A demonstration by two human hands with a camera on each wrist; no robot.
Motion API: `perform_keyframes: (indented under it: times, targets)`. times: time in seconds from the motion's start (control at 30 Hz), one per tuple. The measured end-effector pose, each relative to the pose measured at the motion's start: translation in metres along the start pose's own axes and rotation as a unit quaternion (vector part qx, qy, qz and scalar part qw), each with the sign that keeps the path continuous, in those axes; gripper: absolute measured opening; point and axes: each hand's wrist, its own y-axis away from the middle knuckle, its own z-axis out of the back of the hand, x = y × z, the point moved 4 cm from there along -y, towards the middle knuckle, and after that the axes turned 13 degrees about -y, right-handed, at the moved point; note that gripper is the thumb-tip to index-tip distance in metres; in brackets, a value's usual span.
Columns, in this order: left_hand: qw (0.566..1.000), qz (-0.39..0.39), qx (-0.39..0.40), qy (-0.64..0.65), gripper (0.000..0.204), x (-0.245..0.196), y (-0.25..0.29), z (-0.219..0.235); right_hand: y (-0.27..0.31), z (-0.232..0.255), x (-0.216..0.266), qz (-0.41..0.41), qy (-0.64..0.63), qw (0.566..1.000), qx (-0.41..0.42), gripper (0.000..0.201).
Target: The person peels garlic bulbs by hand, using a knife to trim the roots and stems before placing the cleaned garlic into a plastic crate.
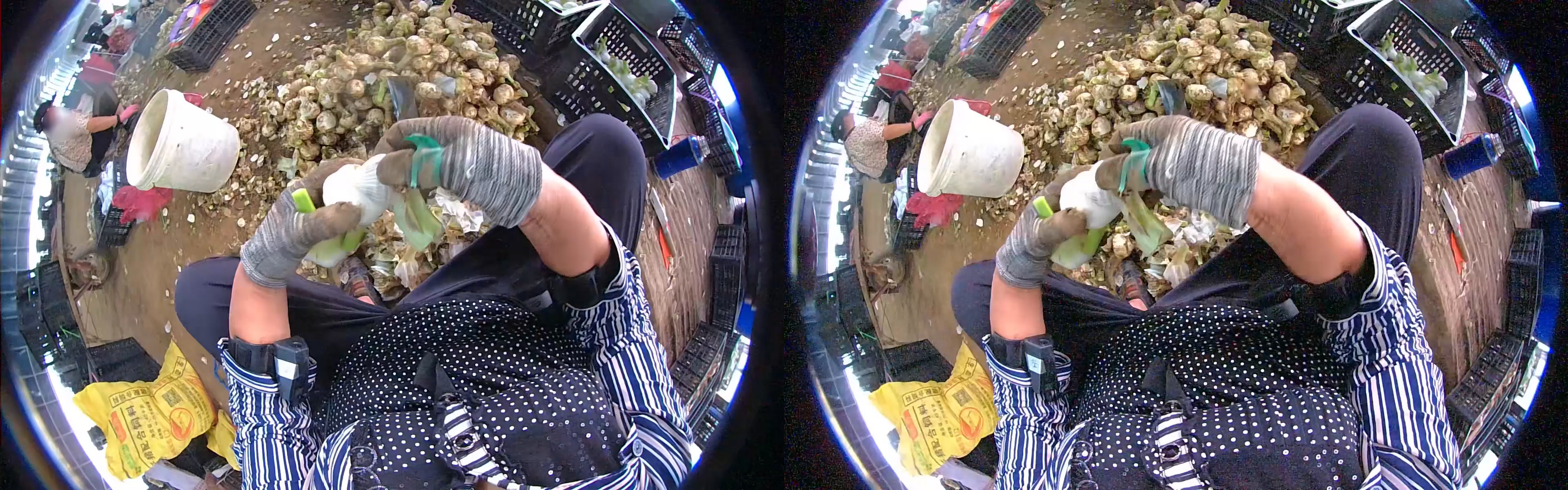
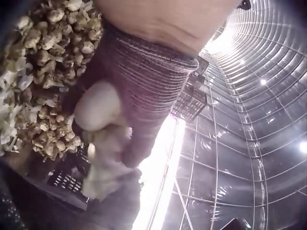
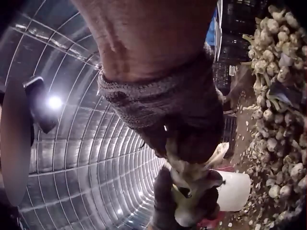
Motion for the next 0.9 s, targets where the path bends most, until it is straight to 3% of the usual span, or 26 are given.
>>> perform_keyframes:
  times: [0.03,0.1,0.17,0.2,0.23,0.3,0.33,0.37,0.43,0.5,0.53,0.57,0.6,0.63,0.67,0.7,0.77,0.8,0.83,0.9]
  targets:
    - [1.000,0.000,0.002,0.000,0.064,0.001,0.001,0.003,0.002,0.003,0.003,0.049,-0.036,0.998,0.003,0.031]
    - [0.997,-0.074,0.002,-0.035,0.067,-0.004,0.005,0.006,-0.003,0.015,0.005,0.043,-0.025,0.998,0.026,0.031]
    - [0.998,-0.068,0.010,-0.004,0.072,-0.009,0.013,0.001,-0.010,0.032,-0.001,-0.059,0.022,0.995,-0.072,0.028]
    - [0.995,-0.075,0.048,0.050,0.074,-0.008,0.017,-0.002,-0.018,0.044,-0.015,0.033,0.021,0.992,-0.116,0.026]
    - [0.988,-0.081,0.087,0.103,0.076,-0.007,0.020,-0.005,-0.017,0.048,-0.016,0.034,0.021,0.992,-0.116,0.026]
    - [0.989,-0.095,0.080,0.075,0.080,0.001,0.022,0.004,-0.012,0.054,-0.014,0.039,0.177,0.973,-0.143,0.024]
    - [0.990,-0.104,0.069,0.073,0.084,0.000,0.022,0.005,-0.017,0.049,-0.021,-0.110,-0.059,0.980,-0.154,0.025]
    - [0.989,-0.113,0.058,0.070,0.087,-0.002,0.022,0.007,-0.003,0.031,-0.011,-0.141,0.165,0.973,-0.077,0.036]
    - [0.990,-0.109,0.053,0.070,0.086,-0.009,0.014,0.008,0.002,0.019,-0.015,-0.058,0.324,0.944,0.002,0.047]
    - [0.989,-0.081,0.063,0.105,0.097,-0.002,0.010,0.018,0.004,0.020,-0.033,-0.009,0.371,0.927,0.054,0.045]
    - [0.989,-0.085,-0.033,0.118,0.093,-0.007,0.014,0.013,0.007,0.018,-0.032,-0.028,0.410,0.906,0.099,0.043]
    - [0.989,-0.087,-0.032,0.116,0.093,-0.008,0.013,0.011,0.010,0.016,-0.031,-0.046,0.448,0.881,0.144,0.043]
    - [0.986,-0.056,-0.036,0.152,0.091,-0.007,0.010,0.011,0.010,0.016,-0.030,-0.045,0.449,0.881,0.143,0.043]
    - [0.981,-0.025,-0.039,0.188,0.089,-0.005,0.005,0.012,0.008,0.018,-0.031,-0.099,0.387,0.909,0.122,0.045]
    - [0.980,-0.021,-0.026,0.194,0.085,-0.002,-0.002,0.012,0.006,0.020,-0.033,-0.151,0.321,0.930,0.099,0.048]
    - [0.987,-0.022,-0.052,0.153,0.082,0.000,-0.006,0.012,0.005,0.017,-0.035,-0.151,0.322,0.930,0.096,0.048]
    - [0.991,-0.003,-0.104,0.084,0.077,0.004,-0.011,0.009,0.001,0.006,-0.025,0.015,0.201,0.979,-0.036,0.057]
    - [0.992,0.001,-0.084,0.099,0.070,0.007,-0.015,0.006,0.004,0.001,-0.018,0.013,0.170,0.983,-0.062,0.064]
    - [0.992,0.000,-0.080,0.100,0.070,0.007,-0.019,-0.001,-0.011,0.011,-0.049,0.019,0.019,0.998,-0.065,0.065]
    - [0.997,-0.008,-0.061,0.053,0.065,0.003,-0.031,-0.019,-0.008,0.005,-0.039,0.128,0.157,0.975,-0.091,0.063]
